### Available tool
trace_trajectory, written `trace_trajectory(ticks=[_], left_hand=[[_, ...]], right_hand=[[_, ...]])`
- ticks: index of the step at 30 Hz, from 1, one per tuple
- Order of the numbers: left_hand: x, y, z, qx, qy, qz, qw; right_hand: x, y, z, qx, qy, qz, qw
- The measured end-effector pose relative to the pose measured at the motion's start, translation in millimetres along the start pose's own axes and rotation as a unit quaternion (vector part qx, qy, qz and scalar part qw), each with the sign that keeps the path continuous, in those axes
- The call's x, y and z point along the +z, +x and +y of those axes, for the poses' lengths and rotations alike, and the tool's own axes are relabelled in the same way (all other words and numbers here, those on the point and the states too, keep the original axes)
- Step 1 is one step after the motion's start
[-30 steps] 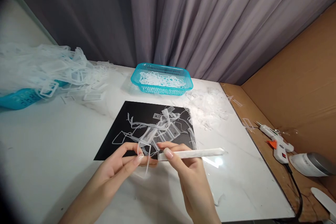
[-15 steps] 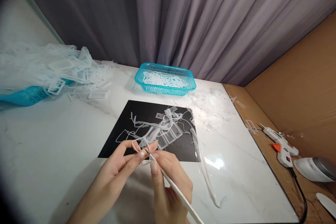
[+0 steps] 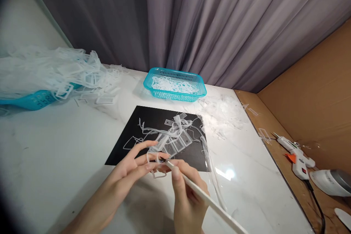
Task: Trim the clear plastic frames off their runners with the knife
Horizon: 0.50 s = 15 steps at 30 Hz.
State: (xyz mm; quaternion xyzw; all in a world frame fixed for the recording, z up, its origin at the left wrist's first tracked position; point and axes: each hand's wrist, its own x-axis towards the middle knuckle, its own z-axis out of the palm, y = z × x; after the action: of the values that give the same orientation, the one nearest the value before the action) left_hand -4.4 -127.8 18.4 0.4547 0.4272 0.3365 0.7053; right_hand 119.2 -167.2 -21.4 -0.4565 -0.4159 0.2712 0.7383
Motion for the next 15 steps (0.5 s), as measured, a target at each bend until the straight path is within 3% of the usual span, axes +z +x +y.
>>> trace_trajectory(ticks=[6,15], left_hand=[[-2.5,-1,1,0.018,0.037,-0.043,0.998],[-3.9,0,8,-0.054,-0.007,-0.121,0.991]], right_hand=[[-14,11,2,0.106,0.087,-0.025,0.99],[-20,22,-4,0.131,0.149,-0.017,0.98]])
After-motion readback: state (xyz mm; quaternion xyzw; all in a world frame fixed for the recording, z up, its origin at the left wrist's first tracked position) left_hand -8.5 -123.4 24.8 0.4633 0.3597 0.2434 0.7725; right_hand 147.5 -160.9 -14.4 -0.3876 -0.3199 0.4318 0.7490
